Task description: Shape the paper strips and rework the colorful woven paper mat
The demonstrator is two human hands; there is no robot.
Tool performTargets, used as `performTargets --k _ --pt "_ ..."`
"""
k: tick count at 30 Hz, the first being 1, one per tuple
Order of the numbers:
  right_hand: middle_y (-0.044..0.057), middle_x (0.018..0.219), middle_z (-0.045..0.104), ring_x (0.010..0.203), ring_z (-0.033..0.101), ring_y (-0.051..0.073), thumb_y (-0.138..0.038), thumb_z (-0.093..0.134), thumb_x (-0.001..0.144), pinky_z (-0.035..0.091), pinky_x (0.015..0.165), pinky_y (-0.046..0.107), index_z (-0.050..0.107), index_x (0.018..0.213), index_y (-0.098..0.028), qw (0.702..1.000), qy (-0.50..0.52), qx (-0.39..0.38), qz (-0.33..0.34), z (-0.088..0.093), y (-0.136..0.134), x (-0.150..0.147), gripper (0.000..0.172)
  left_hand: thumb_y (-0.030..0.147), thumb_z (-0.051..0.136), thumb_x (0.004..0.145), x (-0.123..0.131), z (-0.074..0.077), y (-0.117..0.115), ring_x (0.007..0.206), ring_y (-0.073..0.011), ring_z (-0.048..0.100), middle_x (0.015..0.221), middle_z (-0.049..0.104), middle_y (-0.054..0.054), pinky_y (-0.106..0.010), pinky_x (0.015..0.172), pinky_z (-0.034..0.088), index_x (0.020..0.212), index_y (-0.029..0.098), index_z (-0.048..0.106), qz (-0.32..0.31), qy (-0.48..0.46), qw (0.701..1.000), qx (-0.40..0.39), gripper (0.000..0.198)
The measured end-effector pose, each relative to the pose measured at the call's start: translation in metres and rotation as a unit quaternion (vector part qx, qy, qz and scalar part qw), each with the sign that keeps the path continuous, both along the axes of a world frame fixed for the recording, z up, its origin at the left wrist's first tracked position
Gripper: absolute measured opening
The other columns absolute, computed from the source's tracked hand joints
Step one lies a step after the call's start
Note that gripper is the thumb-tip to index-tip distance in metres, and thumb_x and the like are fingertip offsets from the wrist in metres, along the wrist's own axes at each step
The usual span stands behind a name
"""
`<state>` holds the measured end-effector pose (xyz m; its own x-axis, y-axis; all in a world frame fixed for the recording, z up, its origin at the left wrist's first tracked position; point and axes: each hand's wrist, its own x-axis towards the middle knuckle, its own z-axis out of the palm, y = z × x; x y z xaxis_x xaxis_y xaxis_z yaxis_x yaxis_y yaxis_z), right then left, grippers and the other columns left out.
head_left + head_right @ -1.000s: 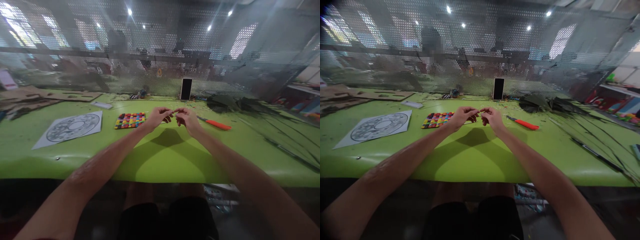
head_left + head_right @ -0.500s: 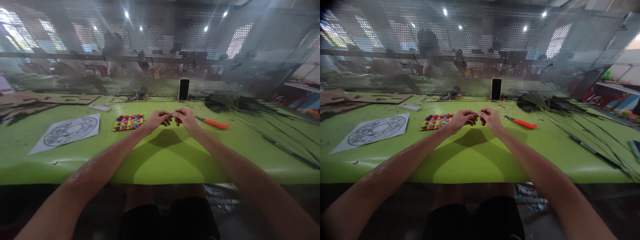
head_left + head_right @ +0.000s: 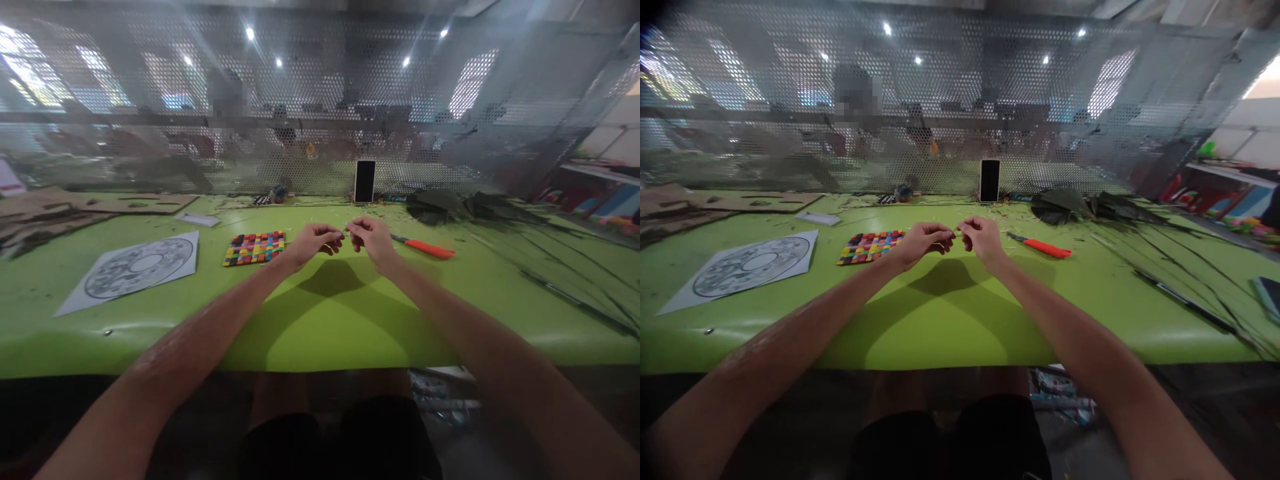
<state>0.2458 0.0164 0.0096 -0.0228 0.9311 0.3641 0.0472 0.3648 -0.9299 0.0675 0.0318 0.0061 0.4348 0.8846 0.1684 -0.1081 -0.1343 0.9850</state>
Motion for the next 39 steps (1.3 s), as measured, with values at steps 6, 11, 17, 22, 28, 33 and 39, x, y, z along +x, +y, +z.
performTargets --k 6,11,17,22,28,33,39 --pt "-0.002 0.053 0.055 0.042 0.047 0.009 -0.026 0.07 0.074 0.036 0.04 0.024 0.066 0.066 -0.017 0.999 0.035 -0.019 -0.029 -0.001 0.004 0.003 0.013 0.035 0.08 0.072 -0.001 0.0 -0.001 0.063 -0.0126 0.063 0.07 0.07 -0.005 -0.028 0.065 0.049 0.078 0.012 0.073 -0.002 0.019 1.0 0.021 0.025" --pt "-0.002 0.052 0.055 0.043 0.046 0.009 -0.027 0.07 0.072 0.035 0.041 0.023 0.065 0.065 -0.017 0.998 0.05 -0.031 -0.036 0.0 0.008 0.008 0.013 0.033 0.078 0.073 -0.001 0.001 -0.003 0.063 -0.013 0.063 0.07 0.07 -0.006 -0.029 0.065 0.05 0.077 0.012 0.073 -0.008 0.035 0.999 0.032 0.022" --pt "-0.001 0.054 0.055 0.044 0.046 0.009 -0.024 0.071 0.07 0.035 0.041 0.024 0.064 0.065 -0.017 0.994 0.074 -0.047 -0.065 0.004 0.016 0.019 0.012 0.031 0.078 0.075 -0.001 -0.002 0.0 0.061 -0.0125 0.062 0.07 0.071 -0.006 -0.029 0.066 0.052 0.077 0.012 0.074 -0.011 0.045 0.998 0.033 0.02" --pt "-0.001 0.053 0.054 0.045 0.045 0.008 -0.021 0.07 0.07 0.033 0.041 0.022 0.062 0.064 -0.017 0.989 0.103 -0.059 -0.093 0.01 0.021 0.028 0.011 0.034 0.081 0.075 -0.002 -0.007 0.004 0.063 -0.0128 0.064 0.073 0.072 -0.008 -0.03 0.068 0.054 0.08 0.011 0.075 -0.021 0.054 0.998 0.033 0.024" --pt "-0.001 0.056 0.054 0.045 0.045 0.009 -0.022 0.069 0.071 0.034 0.041 0.022 0.06 0.066 -0.018 0.981 0.146 -0.056 -0.115 0.022 0.028 0.049 0.011 0.042 0.082 0.075 -0.002 -0.017 0.012 0.065 -0.013 0.066 0.08 0.074 -0.009 -0.03 0.069 0.054 0.085 0.011 0.076 -0.019 0.062 0.997 0.038 0.033" --pt "-0.003 0.053 0.045 0.047 0.044 0.011 -0.028 0.066 0.073 0.038 0.045 0.025 0.054 0.061 -0.021 0.992 0.114 -0.034 0.035 0.041 0.009 0.048 0.018 0.043 0.082 0.074 -0.004 -0.015 0.012 0.059 -0.0116 0.061 0.071 0.071 -0.006 -0.027 0.061 0.049 0.085 0.012 0.077 0.027 0.082 0.995 0.055 0.033" --pt "-0.005 0.051 0.041 0.045 0.043 0.009 -0.039 0.073 0.081 0.035 0.045 0.024 0.05 0.054 -0.019 0.94 -0.066 -0.042 0.331 0.052 -0.028 0.025 0.041 0.041 0.081 0.072 -0.005 -0.007 0.005 0.053 -0.0095 0.051 0.06 0.063 -0.001 -0.024 0.054 0.039 0.084 0.012 0.076 0.053 0.104 0.989 0.095 0.032"
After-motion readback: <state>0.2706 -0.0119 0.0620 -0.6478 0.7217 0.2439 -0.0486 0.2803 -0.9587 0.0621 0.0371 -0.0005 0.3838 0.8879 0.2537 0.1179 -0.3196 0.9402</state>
